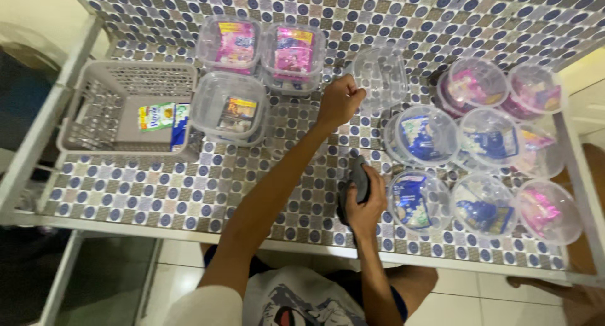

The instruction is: The person wipes the inside and outside of several clear plastic containers with a dark cloth, then places small packets into some containers and stacks them on the table.

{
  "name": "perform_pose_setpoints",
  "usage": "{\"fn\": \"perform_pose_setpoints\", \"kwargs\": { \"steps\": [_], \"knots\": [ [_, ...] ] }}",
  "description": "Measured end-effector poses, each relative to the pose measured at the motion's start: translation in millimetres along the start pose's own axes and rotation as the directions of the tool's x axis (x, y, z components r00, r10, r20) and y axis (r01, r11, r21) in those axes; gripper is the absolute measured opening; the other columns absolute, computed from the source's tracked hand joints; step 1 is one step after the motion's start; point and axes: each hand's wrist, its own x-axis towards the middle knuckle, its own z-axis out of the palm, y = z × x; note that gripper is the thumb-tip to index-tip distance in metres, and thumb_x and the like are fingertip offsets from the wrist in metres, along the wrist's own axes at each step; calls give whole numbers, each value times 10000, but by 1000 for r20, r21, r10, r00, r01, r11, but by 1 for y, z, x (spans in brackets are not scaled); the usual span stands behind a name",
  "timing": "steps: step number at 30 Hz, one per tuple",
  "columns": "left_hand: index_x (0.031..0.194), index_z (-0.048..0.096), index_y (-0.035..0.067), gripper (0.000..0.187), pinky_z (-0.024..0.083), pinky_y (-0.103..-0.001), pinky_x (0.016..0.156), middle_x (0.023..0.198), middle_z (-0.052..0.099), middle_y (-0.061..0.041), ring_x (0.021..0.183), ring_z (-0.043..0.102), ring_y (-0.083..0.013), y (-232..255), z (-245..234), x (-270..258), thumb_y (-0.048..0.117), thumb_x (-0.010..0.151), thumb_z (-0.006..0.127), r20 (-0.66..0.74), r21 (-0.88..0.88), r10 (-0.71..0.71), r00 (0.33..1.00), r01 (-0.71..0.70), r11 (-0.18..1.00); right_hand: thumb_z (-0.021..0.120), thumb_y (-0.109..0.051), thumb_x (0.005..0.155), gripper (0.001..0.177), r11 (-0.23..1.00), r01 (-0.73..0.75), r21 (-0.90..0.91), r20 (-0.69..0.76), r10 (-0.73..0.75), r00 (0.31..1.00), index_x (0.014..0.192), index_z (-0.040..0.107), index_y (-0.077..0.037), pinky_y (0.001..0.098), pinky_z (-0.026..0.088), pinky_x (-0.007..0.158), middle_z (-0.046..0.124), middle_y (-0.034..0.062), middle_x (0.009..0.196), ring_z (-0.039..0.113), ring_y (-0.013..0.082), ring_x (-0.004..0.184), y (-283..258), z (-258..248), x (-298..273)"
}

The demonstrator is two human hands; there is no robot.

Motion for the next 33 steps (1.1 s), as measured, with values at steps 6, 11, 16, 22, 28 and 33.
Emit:
{"fn": "perform_pose_setpoints", "kwargs": {
  "steps": [6,11,16,22,28,33],
  "knots": [
    [851,540,55,168,550,-378,770,851,572,-67,904,586,-226,73,-89,-47,115,915,682,-22,-3,97,995,-97,995,670,-69,817,593,997,37,-61,104,-31,994,1388,534,19,490,440,1084,605,265,1330,582,441,1239,-10,1,1],
    [867,550,37,217,427,-371,765,858,524,-72,876,523,-223,103,-145,-83,88,943,747,-26,-35,98,995,-99,994,641,-92,890,551,978,46,-202,249,6,968,1405,496,38,550,394,1083,600,286,1323,584,463,1199,-9,-2,-3],
    [901,504,7,273,437,-346,887,924,474,-71,928,509,-208,107,-178,-104,87,959,758,-10,-85,92,996,-92,992,487,-6,969,440,991,-80,-111,210,102,972,1406,539,14,486,476,1083,613,275,1344,614,429,1230,-15,-9,-5],
    [1199,499,81,403,583,-310,881,1243,527,-98,1215,597,-220,124,-181,-122,94,898,766,155,-412,-237,959,281,867,613,-2,1029,336,989,145,21,-15,-145,989,1357,543,23,432,500,1122,663,233,1373,658,366,1298,-60,-36,25],
    [1532,415,188,752,634,-378,954,1522,456,-144,1325,580,-321,146,-177,-134,97,879,778,192,-421,-212,958,276,864,698,-27,990,262,973,189,131,19,-193,981,1243,700,38,357,555,1011,698,204,1251,697,264,1146,-99,-37,71],
    [1538,458,284,684,555,-441,1068,1595,407,-131,1420,512,-335,157,-181,-145,118,953,771,236,-233,-148,961,203,951,707,-64,954,257,915,-226,333,159,182,970,1199,739,9,286,565,763,757,102,1021,709,170,859,-91,-9,98]
  ]
}}
